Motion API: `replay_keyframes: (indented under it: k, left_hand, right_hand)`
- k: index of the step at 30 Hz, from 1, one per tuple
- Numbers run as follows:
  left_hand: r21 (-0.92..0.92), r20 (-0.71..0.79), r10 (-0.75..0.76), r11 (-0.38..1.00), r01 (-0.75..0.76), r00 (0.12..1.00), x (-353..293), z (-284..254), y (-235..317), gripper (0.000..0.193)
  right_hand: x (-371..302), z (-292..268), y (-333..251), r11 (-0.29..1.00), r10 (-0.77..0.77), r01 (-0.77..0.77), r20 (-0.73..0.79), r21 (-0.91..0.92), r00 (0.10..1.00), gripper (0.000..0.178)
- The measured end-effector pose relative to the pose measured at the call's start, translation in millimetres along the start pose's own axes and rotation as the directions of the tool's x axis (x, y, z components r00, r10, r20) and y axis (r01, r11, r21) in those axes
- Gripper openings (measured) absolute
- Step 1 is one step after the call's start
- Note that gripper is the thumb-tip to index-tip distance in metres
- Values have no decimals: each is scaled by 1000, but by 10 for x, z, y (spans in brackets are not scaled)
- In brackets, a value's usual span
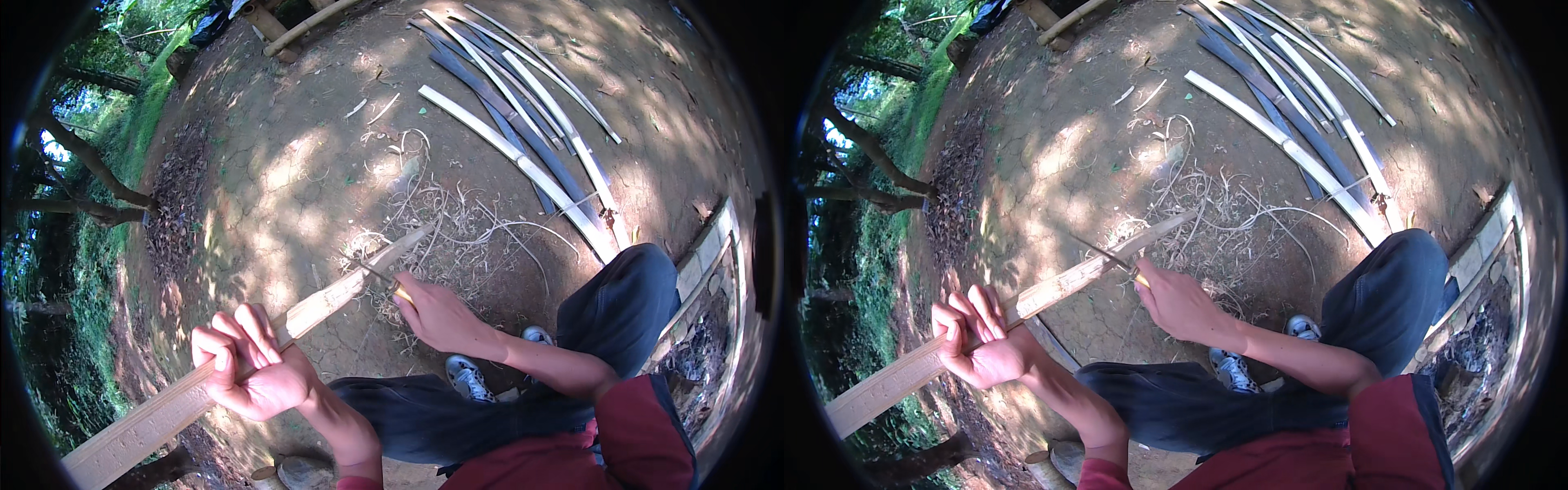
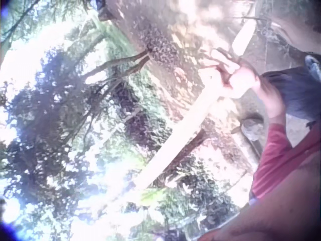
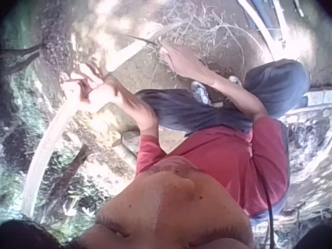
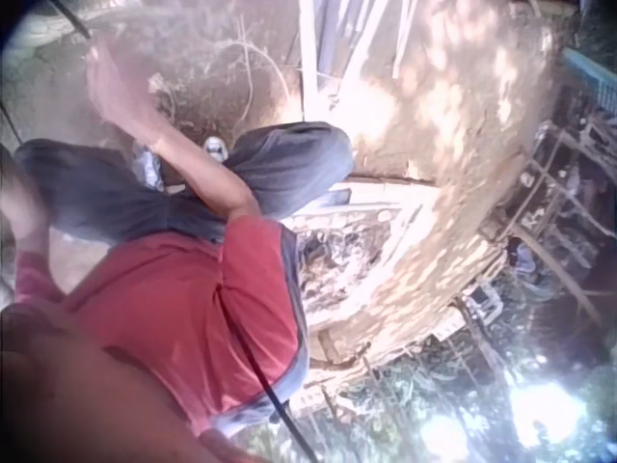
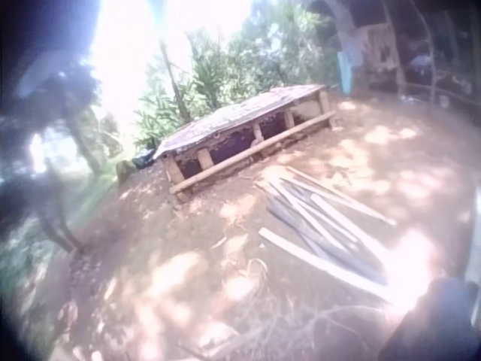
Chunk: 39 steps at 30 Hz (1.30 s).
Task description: The person shaves a long strip of bamboo using a knife. They hold the bamboo with one hand and scrape the blade along its length to remove thin layers of wood, periodically rotating the piece to work on different sides.
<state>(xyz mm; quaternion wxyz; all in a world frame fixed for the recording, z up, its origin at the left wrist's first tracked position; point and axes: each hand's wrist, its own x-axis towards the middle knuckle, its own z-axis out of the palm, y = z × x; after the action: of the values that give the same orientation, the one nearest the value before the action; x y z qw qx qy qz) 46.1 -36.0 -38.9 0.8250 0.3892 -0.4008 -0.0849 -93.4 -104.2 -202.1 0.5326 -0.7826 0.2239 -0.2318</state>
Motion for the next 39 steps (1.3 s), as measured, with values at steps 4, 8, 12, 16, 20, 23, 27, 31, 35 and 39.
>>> replay_keyframes:
  k: [4, 8, 12, 16, 20, 23, 27, 31, 35, 39]
  left_hand:
    - [34, -26, 8, 999, -7, 1000, -47, 71, -3, 27]
    - [34, -2, 4, 999, -4, 1000, -37, 123, -54, 28]
    - [116, -23, 47, 992, -44, 999, -95, 195, -21, 29]
    - [77, -17, 43, 996, -41, 999, -69, 236, -98, 29]
    - [136, -87, 70, 989, -58, 994, -153, 218, -16, 29]
    - [136, -86, 75, 989, -63, 993, -202, 296, -49, 29]
    - [68, -26, 51, 996, -49, 998, -149, 131, 77, 29]
    - [99, -51, 62, 993, -57, 997, -243, 104, 103, 28]
    - [65, -31, 43, 997, -40, 999, -220, 110, 23, 27]
    - [35, -50, 34, 999, -32, 998, -211, -87, 75, 27]
  right_hand:
    - [0, 6, 147, 958, 288, -283, 207, -52, 935, 25]
    - [-23, 40, 484, 964, 253, -246, 73, -99, 965, 29]
    - [34, -153, -29, 962, 268, -249, 223, -110, 937, 28]
    - [60, 10, 698, 955, 290, -279, 112, -103, 950, 31]
    - [38, -215, -41, 978, 203, -183, 242, -102, 949, 28]
    - [26, -55, 514, 932, 362, -356, 170, -67, 917, 36]
    - [58, 102, 698, 925, 377, -364, 149, -108, 914, 38]
    - [34, -97, -12, 955, 297, -291, 290, -63, 910, 36]
    - [30, 186, 1049, 922, 353, -345, 11, -177, 936, 32]
    - [1, 261, 902, 942, 307, -285, 110, -177, 945, 31]
